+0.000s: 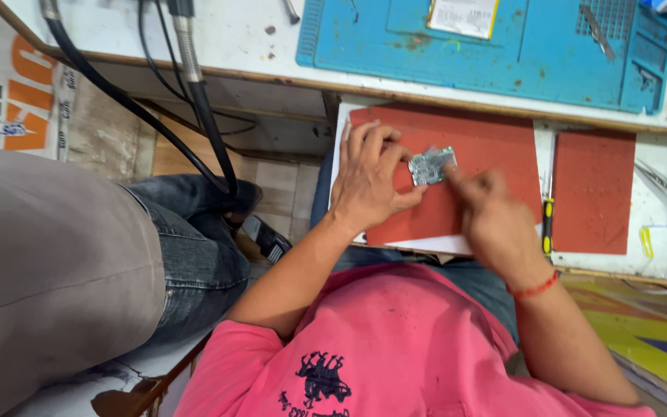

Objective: The person scrubs a small circuit board with a toothbrush on a red mat, then uses a handheld vacuum to remove debris from the board surface.

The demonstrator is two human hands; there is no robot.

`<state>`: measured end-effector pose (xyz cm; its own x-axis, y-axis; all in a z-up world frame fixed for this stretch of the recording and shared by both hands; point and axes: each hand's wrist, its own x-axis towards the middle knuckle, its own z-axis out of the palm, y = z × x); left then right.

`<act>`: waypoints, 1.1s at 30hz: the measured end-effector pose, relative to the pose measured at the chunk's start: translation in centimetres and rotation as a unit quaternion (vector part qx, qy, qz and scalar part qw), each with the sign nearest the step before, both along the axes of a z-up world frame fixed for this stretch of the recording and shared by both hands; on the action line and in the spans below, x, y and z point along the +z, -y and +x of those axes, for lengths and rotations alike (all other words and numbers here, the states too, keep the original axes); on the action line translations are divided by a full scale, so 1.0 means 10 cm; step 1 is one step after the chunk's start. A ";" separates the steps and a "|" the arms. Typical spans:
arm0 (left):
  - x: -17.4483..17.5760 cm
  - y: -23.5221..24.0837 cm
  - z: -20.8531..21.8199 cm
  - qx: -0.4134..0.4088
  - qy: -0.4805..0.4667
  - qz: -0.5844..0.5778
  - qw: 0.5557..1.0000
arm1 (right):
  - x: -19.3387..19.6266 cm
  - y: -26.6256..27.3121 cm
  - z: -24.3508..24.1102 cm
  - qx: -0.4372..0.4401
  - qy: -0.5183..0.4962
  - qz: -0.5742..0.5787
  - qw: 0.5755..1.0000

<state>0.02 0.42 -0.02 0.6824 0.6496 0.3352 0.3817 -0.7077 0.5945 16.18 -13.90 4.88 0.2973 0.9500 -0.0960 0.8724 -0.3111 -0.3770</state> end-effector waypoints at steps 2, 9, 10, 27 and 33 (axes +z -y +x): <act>-0.01 0.05 -0.02 -0.001 0.008 -0.005 1.000 | -0.01 0.04 -0.01 -0.015 0.019 -0.006 1.000; -0.04 0.05 -0.02 0.004 0.007 0.010 1.000 | -0.08 0.05 -0.03 -0.018 0.020 -0.001 1.000; -0.03 0.04 -0.02 0.002 0.004 0.005 1.000 | -0.07 0.05 -0.03 -0.039 0.031 0.000 0.999; 0.05 -0.01 0.00 -0.004 0.000 0.009 1.000 | -0.05 -0.08 0.00 0.016 -0.019 0.026 0.999; 0.02 0.02 0.00 0.002 0.001 0.009 1.000 | -0.10 0.00 0.02 0.034 -0.025 0.009 0.999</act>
<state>0.05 0.22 0.22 0.6797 0.6461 0.3472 0.3835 -0.7165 0.5827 16.38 -13.94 3.90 0.2275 0.9695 -0.0913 0.8712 -0.2445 -0.4258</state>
